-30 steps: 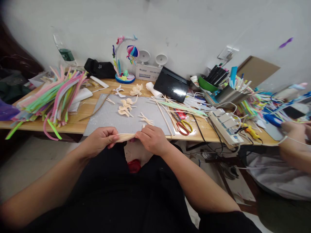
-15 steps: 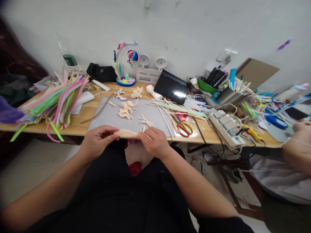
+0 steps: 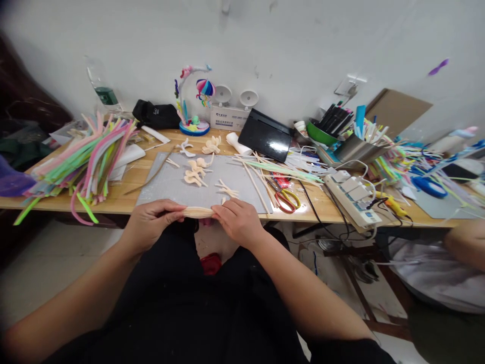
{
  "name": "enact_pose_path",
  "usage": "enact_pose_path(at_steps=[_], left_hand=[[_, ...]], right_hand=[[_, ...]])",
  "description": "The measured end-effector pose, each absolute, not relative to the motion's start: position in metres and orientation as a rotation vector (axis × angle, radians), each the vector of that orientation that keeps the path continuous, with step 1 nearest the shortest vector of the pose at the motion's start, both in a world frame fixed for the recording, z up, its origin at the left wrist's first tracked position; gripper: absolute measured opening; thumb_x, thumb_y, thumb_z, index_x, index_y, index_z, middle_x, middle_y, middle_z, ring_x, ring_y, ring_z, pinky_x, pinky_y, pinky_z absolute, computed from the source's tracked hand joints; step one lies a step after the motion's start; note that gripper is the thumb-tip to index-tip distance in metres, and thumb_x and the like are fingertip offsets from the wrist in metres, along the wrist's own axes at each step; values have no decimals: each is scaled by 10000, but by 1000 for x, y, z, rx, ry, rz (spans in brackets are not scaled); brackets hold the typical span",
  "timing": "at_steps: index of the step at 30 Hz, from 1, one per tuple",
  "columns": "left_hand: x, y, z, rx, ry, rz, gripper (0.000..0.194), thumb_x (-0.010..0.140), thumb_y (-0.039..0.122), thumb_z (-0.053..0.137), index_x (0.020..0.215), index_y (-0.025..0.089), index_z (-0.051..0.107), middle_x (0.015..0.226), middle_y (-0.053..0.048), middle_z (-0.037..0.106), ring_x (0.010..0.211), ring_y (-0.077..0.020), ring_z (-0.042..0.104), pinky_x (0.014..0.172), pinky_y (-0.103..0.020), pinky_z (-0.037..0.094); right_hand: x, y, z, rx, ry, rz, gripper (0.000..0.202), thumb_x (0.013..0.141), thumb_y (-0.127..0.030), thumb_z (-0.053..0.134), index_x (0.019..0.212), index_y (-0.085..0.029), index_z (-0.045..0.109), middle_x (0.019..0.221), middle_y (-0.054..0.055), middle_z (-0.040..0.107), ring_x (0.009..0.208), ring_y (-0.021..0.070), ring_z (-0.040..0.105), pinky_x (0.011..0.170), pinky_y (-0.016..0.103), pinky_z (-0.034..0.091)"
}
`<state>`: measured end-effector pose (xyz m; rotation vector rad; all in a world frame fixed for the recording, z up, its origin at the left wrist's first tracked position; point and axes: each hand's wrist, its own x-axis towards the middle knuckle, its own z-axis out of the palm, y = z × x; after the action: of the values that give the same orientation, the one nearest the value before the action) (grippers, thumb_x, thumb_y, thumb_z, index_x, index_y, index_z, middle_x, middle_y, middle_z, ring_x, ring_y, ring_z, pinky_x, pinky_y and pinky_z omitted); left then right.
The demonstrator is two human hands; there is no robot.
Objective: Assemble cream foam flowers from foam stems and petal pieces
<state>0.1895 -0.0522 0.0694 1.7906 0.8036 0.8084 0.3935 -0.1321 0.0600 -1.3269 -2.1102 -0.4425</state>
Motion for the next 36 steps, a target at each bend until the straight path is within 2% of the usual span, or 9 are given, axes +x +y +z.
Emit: enact_pose_path(at_steps=[8, 11, 15, 19, 27, 36], left_hand=[[208, -50, 69, 1701, 784, 453, 211, 701, 327, 579, 751, 138, 657, 668, -26, 658, 635, -132, 581, 623, -243, 441], [215, -49, 64, 1564, 715, 360, 212, 685, 332, 599, 679, 122, 628, 600, -16, 628, 560, -101, 550, 554, -214, 418], [221, -49, 58, 1272, 609, 254, 207, 673, 309, 624, 666, 107, 576, 614, -24, 624, 571, -97, 569, 586, -233, 453], [225, -52, 57, 1151, 611, 227, 219, 680, 306, 625, 692, 105, 542, 620, -29, 623, 560, -91, 577, 578, -236, 470], [224, -58, 61, 1251, 631, 224, 231, 719, 339, 583, 721, 119, 512, 561, 3, 598, 467, -68, 542, 493, -190, 418], [218, -54, 65, 1283, 587, 50, 220, 704, 328, 601, 748, 117, 555, 625, -23, 634, 541, -103, 594, 537, -214, 440]], right_hand=[[391, -131, 64, -1310, -2244, -496, 178, 829, -208, 439, 837, -154, 608, 653, 34, 575, 643, 133, 457, 588, 253, 359], [392, -131, 64, -1303, -2307, -494, 182, 832, -215, 436, 838, -159, 609, 653, 31, 566, 644, 130, 443, 591, 252, 341], [394, -130, 65, -1271, -2389, -502, 185, 835, -233, 437, 838, -170, 610, 642, 25, 556, 638, 127, 432, 588, 252, 323], [396, -129, 66, -1251, -2412, -551, 186, 833, -243, 444, 860, -170, 613, 650, 26, 561, 656, 131, 441, 598, 257, 323], [397, -130, 67, -1277, -2420, -553, 207, 838, -233, 429, 932, -167, 602, 693, 34, 577, 690, 138, 457, 607, 262, 335], [396, -131, 69, -1242, -2429, -429, 221, 837, -264, 429, 924, -169, 609, 719, 40, 591, 705, 141, 458, 632, 270, 350]])
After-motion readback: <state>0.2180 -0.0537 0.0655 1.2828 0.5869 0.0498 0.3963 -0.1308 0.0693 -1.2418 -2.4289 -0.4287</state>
